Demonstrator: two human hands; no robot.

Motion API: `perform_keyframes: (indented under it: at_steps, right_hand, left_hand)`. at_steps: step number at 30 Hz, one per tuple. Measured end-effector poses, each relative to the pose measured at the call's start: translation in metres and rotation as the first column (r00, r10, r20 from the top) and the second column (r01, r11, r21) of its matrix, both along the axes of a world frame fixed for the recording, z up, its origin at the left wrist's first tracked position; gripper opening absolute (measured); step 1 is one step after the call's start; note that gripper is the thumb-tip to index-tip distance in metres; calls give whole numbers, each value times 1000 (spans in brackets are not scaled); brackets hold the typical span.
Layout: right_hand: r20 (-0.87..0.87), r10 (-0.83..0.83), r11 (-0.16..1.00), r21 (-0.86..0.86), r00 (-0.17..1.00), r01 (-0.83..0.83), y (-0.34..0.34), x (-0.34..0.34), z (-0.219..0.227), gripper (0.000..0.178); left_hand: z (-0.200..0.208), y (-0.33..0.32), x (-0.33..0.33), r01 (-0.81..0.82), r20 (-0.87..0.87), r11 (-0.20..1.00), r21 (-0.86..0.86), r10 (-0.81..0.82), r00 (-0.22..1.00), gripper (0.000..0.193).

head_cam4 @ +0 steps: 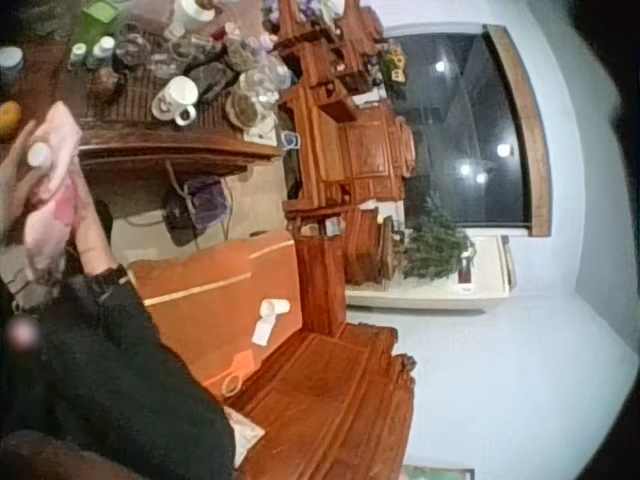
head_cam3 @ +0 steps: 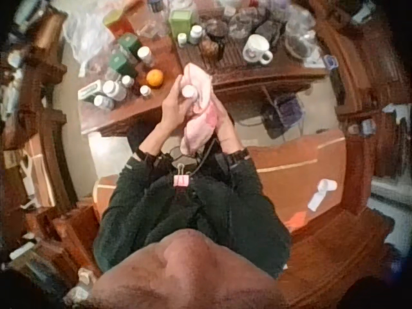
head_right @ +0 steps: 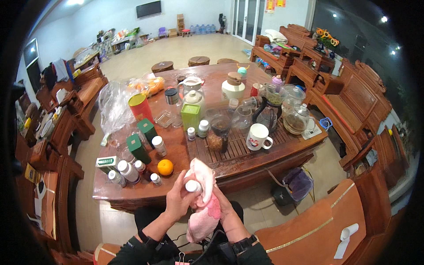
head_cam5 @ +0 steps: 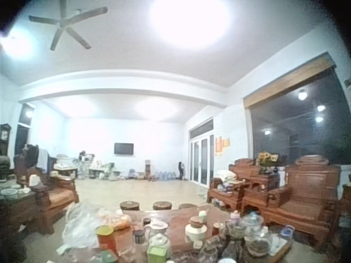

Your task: The person wipes various containers, boxes, and a tin on a wooden table using a pink cloth. They handle items one at a time, wiping each surface and placing them back on the table.

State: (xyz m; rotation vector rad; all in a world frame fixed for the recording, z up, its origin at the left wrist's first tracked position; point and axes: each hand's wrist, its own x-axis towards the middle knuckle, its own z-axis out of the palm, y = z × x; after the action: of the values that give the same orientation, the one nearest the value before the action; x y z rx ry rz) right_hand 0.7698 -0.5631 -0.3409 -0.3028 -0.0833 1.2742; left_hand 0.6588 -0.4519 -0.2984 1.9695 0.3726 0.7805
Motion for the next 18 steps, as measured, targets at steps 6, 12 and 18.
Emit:
perform_keyframes:
  at_steps: [6,12,18]
  right_hand:
    - [87,-15,998,-61,996,20,-1,-13,-22,60]
    - [251,-58,938,-319,966,139,14,-21,-22,55]
    - [391,-75,924,-319,917,212,31,-20,-14,53]
  left_hand:
    - [3,2,-5,28,43,997,67,-31,999,58]
    - [-15,10,-13,-33,26,980,195,28,999,45]
    - [-53,58,-29,-481,-13,875,59,483,876,44]
